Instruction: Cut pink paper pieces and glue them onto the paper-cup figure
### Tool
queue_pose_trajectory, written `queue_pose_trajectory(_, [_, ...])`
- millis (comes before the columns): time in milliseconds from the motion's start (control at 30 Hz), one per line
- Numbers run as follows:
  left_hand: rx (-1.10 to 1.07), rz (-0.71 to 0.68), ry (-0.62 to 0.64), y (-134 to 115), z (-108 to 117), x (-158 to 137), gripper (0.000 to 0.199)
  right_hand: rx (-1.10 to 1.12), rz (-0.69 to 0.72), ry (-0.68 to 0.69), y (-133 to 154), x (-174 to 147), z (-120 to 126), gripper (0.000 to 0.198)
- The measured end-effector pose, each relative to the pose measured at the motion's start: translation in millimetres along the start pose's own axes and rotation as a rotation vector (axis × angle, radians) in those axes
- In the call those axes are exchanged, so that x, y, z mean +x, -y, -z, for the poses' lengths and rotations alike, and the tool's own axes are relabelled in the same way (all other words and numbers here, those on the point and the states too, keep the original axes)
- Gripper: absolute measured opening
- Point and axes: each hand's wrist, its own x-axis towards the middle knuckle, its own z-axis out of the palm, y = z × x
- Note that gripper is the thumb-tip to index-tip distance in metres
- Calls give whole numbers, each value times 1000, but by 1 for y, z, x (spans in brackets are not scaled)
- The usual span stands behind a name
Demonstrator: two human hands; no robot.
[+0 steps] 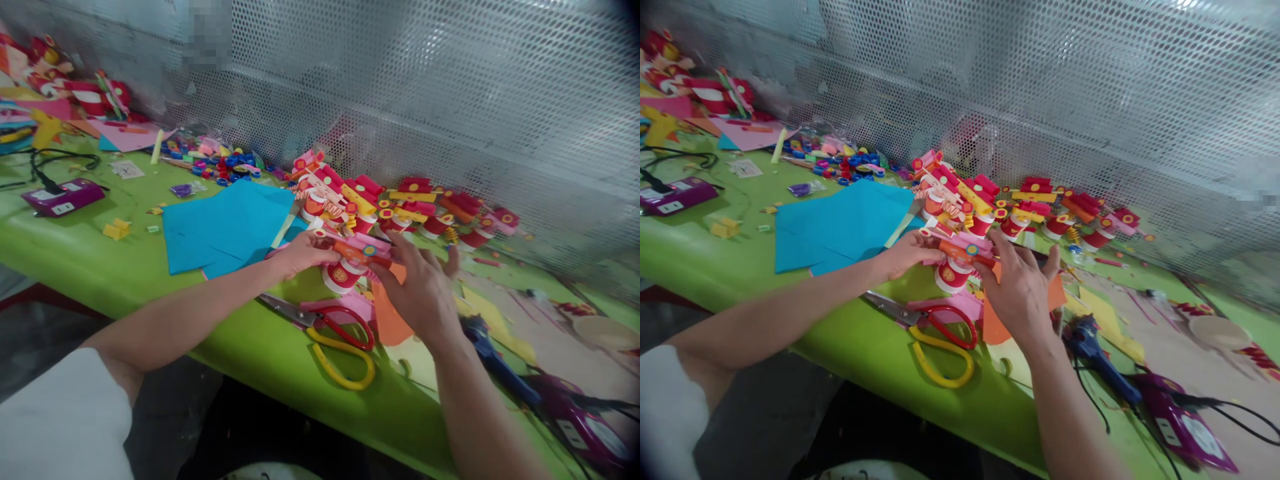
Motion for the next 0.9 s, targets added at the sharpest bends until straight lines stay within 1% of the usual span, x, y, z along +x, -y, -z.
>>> queue_pose_trajectory(100, [-10,-6,-5,-2,0,0,29,20,-2,0,0,1,2,51])
queue_pose_trajectory(267, [-51,-7,48,-4,1,0,35,4,0,2,0,2,3,54])
queue_pose_trajectory(433, [-41,9,33,-2,2,2,38,-16,5,-18,-1,3,1,57])
queue_pose_trajectory(533, [-41,9,45,-1,3,3,39,-17,3,-22,-2,3,0,58])
queue_pose_trajectory(633, [-36,5,59,0,3,3,40,-11,-5,-5,-1,4,1,60])
queue_pose_trajectory(800, [-19,-1,33,1,4,5,45,-5,-27,22,-1,4,1,62])
queue_pose_trajectory(900, [-2,0,32,0,4,5,45,-2,-33,30,-2,5,0,65])
